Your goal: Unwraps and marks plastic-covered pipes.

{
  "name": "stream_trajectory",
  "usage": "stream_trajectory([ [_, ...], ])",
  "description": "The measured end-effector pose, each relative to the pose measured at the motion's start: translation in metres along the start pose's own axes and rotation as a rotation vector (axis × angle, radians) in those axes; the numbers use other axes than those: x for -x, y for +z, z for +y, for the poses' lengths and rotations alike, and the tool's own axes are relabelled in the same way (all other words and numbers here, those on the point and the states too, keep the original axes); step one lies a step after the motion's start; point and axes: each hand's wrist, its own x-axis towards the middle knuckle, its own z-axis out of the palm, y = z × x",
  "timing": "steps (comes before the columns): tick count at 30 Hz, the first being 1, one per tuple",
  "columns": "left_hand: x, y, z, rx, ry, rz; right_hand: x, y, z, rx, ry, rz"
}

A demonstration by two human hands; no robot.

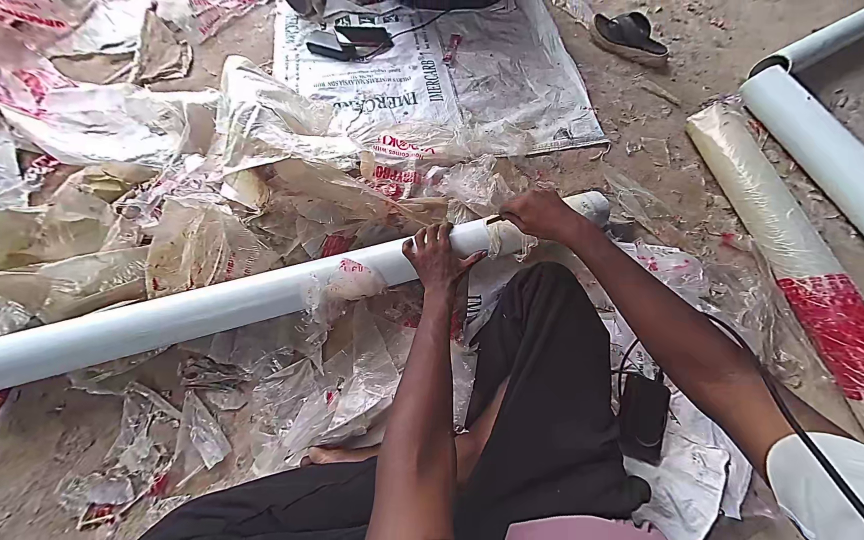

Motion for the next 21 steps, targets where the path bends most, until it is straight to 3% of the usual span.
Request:
stream_trajectory([
  [10,-0.005,0.006,-0.003,-0.003,-0.005,0.022,-0.012,-0.014,0.003,0.280,-0.128,-0.151],
  [17,-0.008,0.003,-0.002,0.020,-0.035,-0.032,0.053,-0.013,0.069,0.315,-0.012,-0.113],
  [21,-0.006,0.002,-0.001,0.021,-0.019,-0.032,0.098,-0.001,0.104,0.346,0.112,-0.208],
])
